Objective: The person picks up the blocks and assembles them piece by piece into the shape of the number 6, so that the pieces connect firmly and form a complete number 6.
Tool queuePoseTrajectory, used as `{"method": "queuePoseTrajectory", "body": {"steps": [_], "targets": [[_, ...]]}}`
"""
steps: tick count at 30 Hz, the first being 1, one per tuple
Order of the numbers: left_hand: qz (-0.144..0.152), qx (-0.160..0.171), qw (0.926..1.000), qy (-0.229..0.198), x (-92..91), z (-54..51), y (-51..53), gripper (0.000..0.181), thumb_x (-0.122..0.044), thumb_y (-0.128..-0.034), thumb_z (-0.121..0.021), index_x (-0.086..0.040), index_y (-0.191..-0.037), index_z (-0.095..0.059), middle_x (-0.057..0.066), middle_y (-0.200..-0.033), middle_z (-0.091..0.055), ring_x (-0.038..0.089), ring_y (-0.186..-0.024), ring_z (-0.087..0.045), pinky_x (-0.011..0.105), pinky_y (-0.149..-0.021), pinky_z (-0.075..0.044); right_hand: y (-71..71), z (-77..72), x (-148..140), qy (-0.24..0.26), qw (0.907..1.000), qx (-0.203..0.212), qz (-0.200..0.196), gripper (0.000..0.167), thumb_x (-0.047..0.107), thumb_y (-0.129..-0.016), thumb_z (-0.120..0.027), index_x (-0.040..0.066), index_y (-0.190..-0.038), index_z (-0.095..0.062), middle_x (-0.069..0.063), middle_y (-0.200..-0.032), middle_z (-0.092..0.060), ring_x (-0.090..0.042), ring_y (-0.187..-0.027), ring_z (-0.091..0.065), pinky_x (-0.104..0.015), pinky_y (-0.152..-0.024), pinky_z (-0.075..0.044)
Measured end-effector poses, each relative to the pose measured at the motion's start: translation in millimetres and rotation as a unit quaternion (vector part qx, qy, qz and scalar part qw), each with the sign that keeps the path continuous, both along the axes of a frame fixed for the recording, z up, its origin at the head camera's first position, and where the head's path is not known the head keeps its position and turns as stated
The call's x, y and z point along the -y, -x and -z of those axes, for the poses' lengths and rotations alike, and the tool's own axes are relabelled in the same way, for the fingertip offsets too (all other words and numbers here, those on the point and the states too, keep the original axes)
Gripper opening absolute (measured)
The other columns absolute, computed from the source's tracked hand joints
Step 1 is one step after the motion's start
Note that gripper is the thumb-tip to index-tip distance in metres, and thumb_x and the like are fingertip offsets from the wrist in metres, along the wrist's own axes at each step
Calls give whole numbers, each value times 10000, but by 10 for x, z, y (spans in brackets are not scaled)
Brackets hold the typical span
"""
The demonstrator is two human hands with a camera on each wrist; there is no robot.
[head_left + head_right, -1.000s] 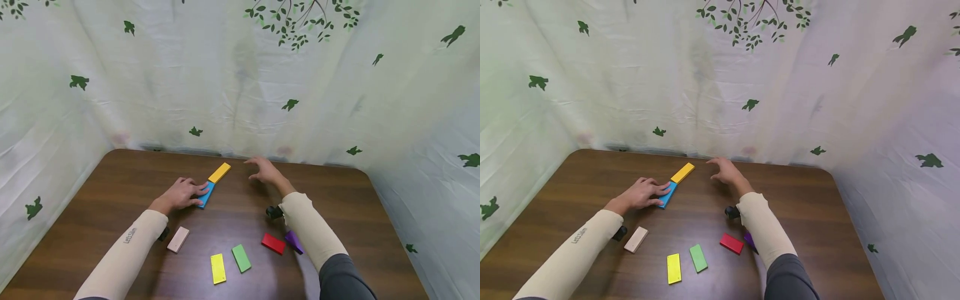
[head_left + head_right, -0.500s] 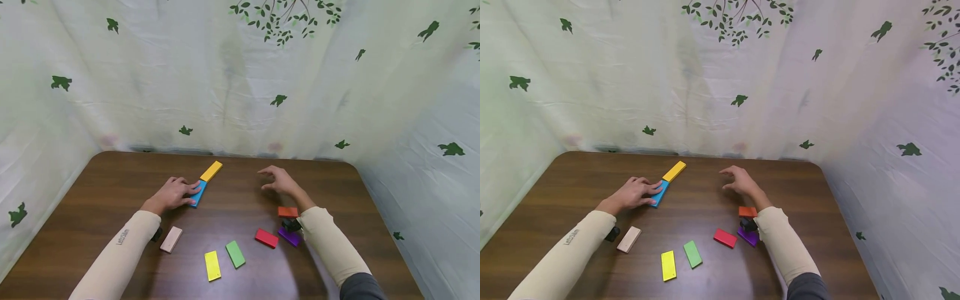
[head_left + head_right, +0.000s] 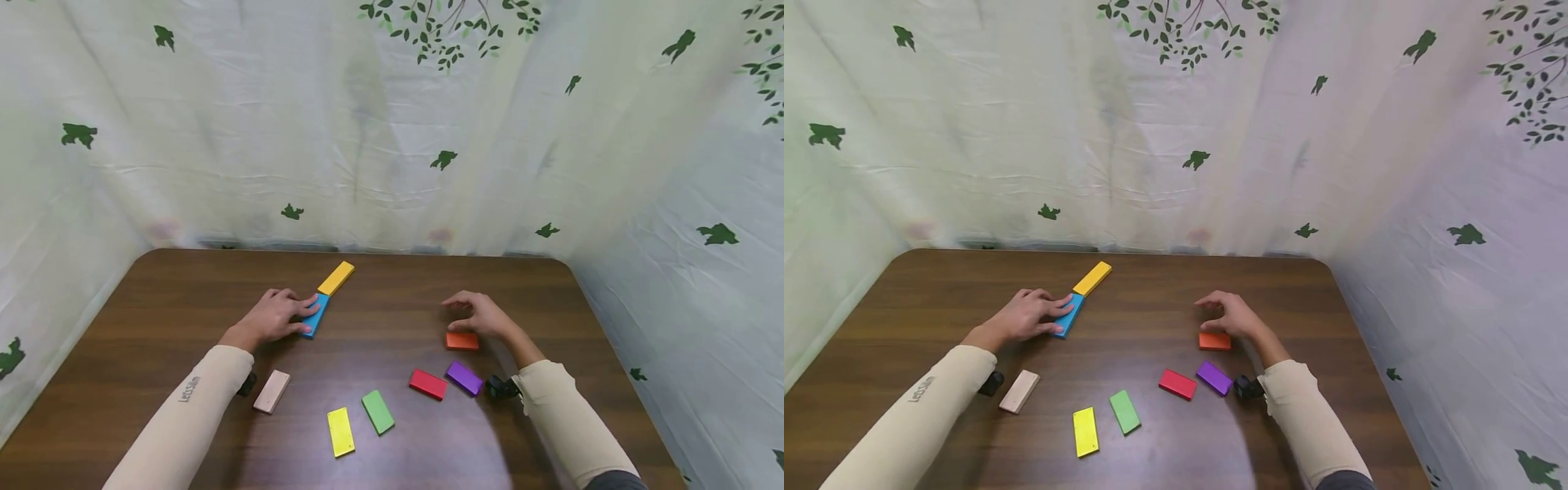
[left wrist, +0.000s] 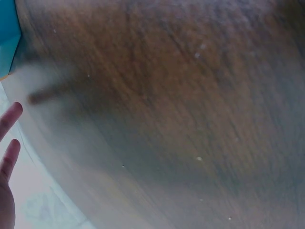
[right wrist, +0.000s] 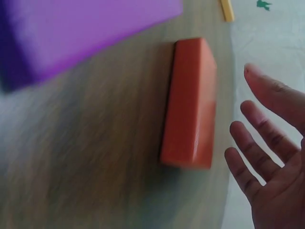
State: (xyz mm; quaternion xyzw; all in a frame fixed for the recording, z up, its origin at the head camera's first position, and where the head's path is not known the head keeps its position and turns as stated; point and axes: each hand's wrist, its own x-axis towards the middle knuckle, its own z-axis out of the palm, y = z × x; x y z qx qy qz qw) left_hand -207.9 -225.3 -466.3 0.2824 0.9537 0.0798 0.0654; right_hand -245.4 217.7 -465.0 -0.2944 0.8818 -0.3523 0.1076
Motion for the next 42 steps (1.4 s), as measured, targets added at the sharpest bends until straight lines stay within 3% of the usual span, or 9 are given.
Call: {"method": "queuePoseTrajectory", "body": {"steps": [9, 22, 32, 42], "targets": [[-12, 27, 10000, -33, 28, -7, 15, 598, -378, -867, -682, -104, -1375, -521, 103, -1455, -458, 381, -1142, -487, 588, -961, -322, -64, 49, -126, -157, 9994, 283, -114, 384, 140, -798, -798, 53, -1155, -687, -72, -1061, -650, -228, -940, -554, -411, -857, -473], [-28, 108, 9999, -69, 28, 11, 33, 581, -372, -870, -682, -98, -1361, -534, 103, -1453, -459, 357, -1126, -493, 578, -959, -321, -205, 92, -268, -186, 9977, 581, -301, 363, 195, -799, -803, 57, -1120, -702, -55, -1091, -654, -217, -973, -580, -386, -862, -490], [-41, 57, 9999, -106, 14, 12, 33, 535, -350, -893, -664, -95, -1349, -549, 107, -1445, -470, 344, -1109, -499, 571, -952, -333, -244, 160, -369, -235, 9991, 235, -260, 317, 169, -781, -813, 86, -1075, -726, -45, -1082, -665, -228, -1004, -583, -416, -883, -470], [-3, -15, 10000, -14, 11, 6, 42, 562, -353, -875, -684, -92, -1352, -540, 108, -1438, -477, 356, -1110, -500, 578, -955, -333, -249, 183, -390, -258, 9994, 191, -144, 300, 151, -772, -814, 78, -1053, -740, -36, -1051, -675, -213, -973, -588, -381, -861, -471]]}}
